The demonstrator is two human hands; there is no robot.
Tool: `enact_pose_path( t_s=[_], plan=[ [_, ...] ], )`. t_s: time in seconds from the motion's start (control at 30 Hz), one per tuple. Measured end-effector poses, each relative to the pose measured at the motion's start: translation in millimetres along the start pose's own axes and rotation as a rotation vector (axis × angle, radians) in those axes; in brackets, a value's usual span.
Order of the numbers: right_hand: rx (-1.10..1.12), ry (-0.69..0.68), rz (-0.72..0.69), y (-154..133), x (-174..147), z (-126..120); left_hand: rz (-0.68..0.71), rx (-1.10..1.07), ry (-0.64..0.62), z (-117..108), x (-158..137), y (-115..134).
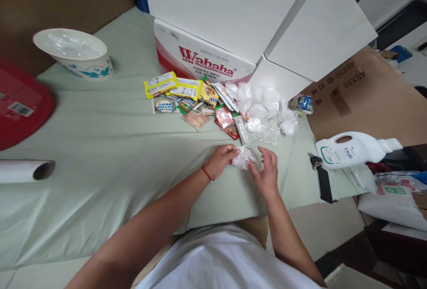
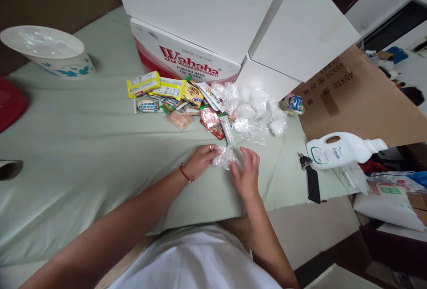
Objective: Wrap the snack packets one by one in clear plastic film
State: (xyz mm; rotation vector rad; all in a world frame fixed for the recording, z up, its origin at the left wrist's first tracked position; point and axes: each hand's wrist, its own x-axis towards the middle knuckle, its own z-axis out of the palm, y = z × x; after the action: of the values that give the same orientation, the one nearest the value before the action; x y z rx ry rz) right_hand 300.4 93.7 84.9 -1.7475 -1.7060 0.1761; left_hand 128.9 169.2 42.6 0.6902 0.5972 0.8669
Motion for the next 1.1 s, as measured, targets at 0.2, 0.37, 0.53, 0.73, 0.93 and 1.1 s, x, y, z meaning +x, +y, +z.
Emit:
enact_pose_path(
  t_s=[0.2,0.37,0.53,0.73,0.93,1.1],
  plan=[
    [-0.029,-0.027,-0.241,-12.9,9.6,-4.1,0.152,0.259,0.039,2.6,-1.5,-1.8],
    [0.446,0.134,0.258,-3.5,16.1,-10.7,0.238,0.228,0.154,-2.9,1.2,0.3],
    [0.957,0.112,0.655,1.7,14.9,-7.4,0.162,0.086,0.117,-5.4,5.0,0.0],
    [1.023,0.167,0.737,-5.6,13.6,-7.4,0.083,-0.041,0.086,-6.3,1.6,4.5],
    [0.972,0.195,0.678,-7.3,18.8,-9.9,-0.02,-0.035,0.002,-5.3,-2.7,10.1],
    [0.985,0.25,0.655,-4.3,18.9,-10.8,-0.152,-0.116,0.031,-10.2,1.9,11.5]
  ],
)
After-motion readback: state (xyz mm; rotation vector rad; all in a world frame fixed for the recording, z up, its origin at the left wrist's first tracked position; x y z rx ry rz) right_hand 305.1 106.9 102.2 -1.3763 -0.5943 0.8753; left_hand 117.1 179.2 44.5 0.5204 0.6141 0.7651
